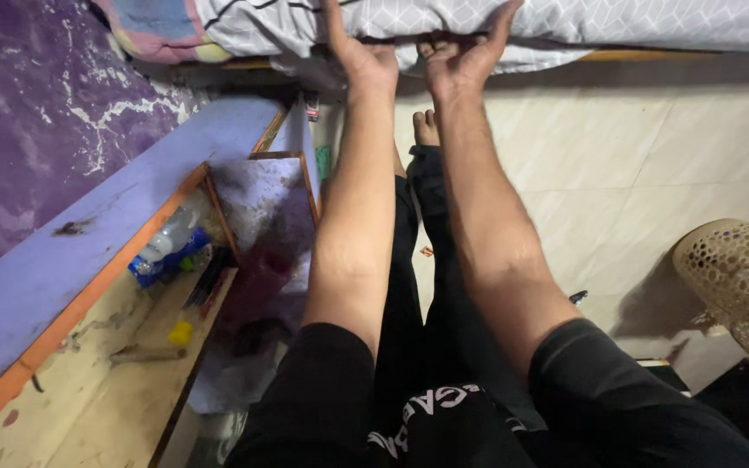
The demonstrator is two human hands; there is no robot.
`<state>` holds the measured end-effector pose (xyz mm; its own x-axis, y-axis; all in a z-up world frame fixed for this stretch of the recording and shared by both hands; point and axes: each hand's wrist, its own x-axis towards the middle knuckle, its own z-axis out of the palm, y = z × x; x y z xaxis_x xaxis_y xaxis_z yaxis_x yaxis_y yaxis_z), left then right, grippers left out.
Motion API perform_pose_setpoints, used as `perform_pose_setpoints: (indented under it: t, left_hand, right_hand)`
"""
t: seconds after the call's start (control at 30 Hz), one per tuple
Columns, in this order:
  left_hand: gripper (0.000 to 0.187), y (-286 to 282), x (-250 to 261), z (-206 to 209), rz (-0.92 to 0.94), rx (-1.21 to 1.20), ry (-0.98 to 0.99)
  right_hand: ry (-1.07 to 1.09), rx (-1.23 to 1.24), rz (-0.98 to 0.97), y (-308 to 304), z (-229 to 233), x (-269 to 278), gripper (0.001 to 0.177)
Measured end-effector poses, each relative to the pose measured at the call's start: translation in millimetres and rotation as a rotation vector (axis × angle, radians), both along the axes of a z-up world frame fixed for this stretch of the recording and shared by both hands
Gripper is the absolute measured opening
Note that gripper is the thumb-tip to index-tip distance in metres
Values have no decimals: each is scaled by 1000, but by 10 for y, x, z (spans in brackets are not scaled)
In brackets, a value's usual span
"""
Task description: The person straightens a patterned bedsheet on a bed, smoothing it with both hands and tucking the edges under the mattress. The person then picks up a striped pillow and places it on the bed.
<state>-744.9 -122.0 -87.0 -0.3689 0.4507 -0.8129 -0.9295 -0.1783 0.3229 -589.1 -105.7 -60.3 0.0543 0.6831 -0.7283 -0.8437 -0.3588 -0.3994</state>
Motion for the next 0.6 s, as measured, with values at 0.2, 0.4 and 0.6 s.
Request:
perform_pose_setpoints:
  t: [0.2, 0.4, 0.6]
  left_hand:
    - [59, 49, -235, -223, 57, 295, 79]
    - [75, -129, -295, -123, -6, 370, 87]
    - [88, -379, -289, 546, -410, -310, 195]
  right_hand:
    - [-43, 175, -237, 347, -45, 361, 133]
    - [210, 79, -232, 272, -15, 220, 132]
    - [136, 66, 72, 78, 102, 452, 112]
